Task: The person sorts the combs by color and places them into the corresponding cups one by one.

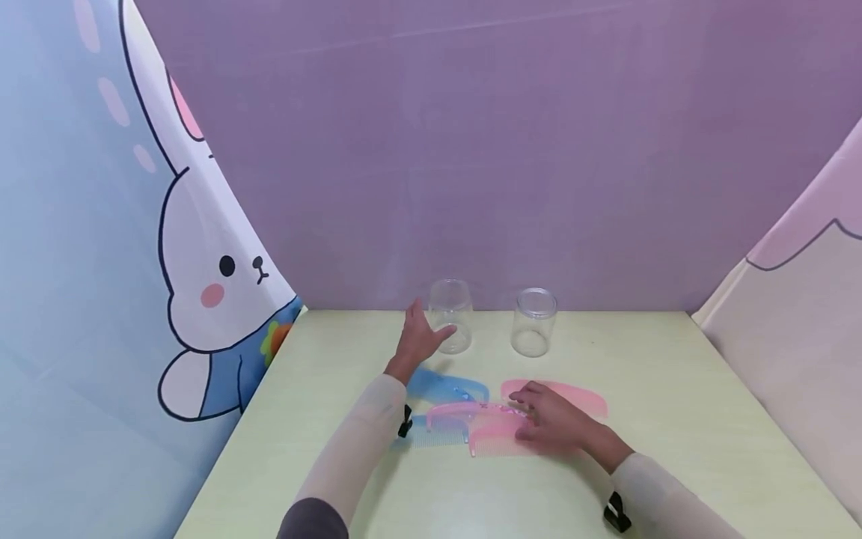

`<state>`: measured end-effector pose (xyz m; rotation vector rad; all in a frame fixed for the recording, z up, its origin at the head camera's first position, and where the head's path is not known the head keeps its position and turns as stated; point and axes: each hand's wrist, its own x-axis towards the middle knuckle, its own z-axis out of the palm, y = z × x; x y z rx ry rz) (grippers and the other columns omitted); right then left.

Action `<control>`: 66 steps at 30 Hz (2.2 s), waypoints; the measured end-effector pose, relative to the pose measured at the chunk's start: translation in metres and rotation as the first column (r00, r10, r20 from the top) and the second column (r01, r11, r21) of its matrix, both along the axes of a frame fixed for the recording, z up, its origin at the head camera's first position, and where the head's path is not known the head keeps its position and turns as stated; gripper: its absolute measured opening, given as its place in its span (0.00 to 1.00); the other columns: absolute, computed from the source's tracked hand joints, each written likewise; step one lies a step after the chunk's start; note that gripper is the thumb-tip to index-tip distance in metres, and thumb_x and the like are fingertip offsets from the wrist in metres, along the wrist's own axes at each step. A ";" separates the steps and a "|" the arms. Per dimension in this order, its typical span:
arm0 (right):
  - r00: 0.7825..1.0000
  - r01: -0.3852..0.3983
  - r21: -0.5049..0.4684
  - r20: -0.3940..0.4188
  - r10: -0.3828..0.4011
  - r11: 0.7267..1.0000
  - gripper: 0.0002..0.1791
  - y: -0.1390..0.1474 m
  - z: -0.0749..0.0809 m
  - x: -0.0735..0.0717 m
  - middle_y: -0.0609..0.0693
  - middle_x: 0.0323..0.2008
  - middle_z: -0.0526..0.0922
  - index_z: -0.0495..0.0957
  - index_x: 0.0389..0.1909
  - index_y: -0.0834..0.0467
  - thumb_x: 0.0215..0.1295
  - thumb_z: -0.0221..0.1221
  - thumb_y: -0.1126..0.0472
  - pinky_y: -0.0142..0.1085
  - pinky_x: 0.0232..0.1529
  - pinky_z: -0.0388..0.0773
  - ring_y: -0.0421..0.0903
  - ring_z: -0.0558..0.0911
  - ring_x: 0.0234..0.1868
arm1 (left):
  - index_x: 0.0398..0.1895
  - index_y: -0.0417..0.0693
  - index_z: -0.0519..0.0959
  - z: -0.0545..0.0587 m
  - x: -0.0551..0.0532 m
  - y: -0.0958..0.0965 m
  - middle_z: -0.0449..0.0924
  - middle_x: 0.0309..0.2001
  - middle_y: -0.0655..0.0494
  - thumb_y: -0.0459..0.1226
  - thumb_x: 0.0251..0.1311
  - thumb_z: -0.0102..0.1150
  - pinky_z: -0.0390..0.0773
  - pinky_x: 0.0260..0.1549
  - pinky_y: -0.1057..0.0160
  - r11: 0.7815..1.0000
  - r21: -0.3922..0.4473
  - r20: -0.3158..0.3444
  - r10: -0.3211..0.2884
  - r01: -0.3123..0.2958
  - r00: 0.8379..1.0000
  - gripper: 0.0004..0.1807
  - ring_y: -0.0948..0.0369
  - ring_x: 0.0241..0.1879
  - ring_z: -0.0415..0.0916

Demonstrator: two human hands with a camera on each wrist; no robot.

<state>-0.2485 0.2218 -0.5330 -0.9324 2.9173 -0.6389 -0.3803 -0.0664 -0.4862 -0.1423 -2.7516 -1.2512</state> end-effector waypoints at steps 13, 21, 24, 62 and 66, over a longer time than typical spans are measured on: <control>0.999 0.007 0.028 0.035 -0.008 1.000 0.27 -0.006 0.003 0.003 0.41 0.40 0.75 0.81 0.57 0.56 0.58 0.72 0.51 0.30 0.38 0.73 0.36 0.70 0.38 | 0.80 0.40 0.49 0.007 -0.016 0.022 0.56 0.76 0.36 0.56 0.57 0.71 0.68 0.70 0.40 0.990 0.135 -0.071 0.047 -0.037 0.996 0.58 0.40 0.73 0.62; 0.999 -0.002 0.045 0.033 0.000 0.999 0.26 -0.009 0.002 0.003 0.41 0.39 0.75 0.82 0.56 0.57 0.60 0.72 0.50 0.29 0.37 0.72 0.34 0.69 0.36 | 0.78 0.39 0.55 0.008 -0.018 0.021 0.63 0.73 0.37 0.54 0.59 0.71 0.69 0.70 0.43 0.987 0.139 -0.087 0.089 -0.076 0.992 0.53 0.42 0.72 0.65; 1.000 -0.014 0.062 0.000 0.014 0.998 0.25 -0.009 0.002 0.003 0.41 0.38 0.76 0.82 0.54 0.57 0.59 0.71 0.51 0.29 0.37 0.73 0.34 0.70 0.36 | 0.77 0.39 0.58 0.007 -0.019 0.022 0.67 0.71 0.37 0.55 0.57 0.72 0.70 0.69 0.43 0.986 0.144 -0.105 0.095 -0.080 0.990 0.52 0.43 0.70 0.67; 0.987 -0.024 0.039 -0.158 0.030 0.999 0.20 -0.007 0.010 0.000 0.44 0.33 0.83 0.86 0.43 0.59 0.49 0.74 0.55 0.30 0.35 0.77 0.35 0.75 0.34 | 0.76 0.39 0.60 0.003 -0.020 0.019 0.66 0.71 0.38 0.56 0.58 0.71 0.71 0.68 0.44 0.987 0.137 -0.114 0.096 -0.080 0.989 0.51 0.43 0.69 0.68; 0.983 -0.029 0.031 -0.182 0.034 0.999 0.20 -0.002 0.015 -0.002 0.44 0.36 0.85 0.86 0.44 0.59 0.50 0.74 0.56 0.33 0.39 0.80 0.37 0.78 0.36 | 0.77 0.39 0.59 0.003 -0.020 0.018 0.64 0.72 0.38 0.56 0.59 0.70 0.71 0.69 0.44 0.990 0.130 -0.117 0.077 -0.062 0.990 0.51 0.43 0.71 0.67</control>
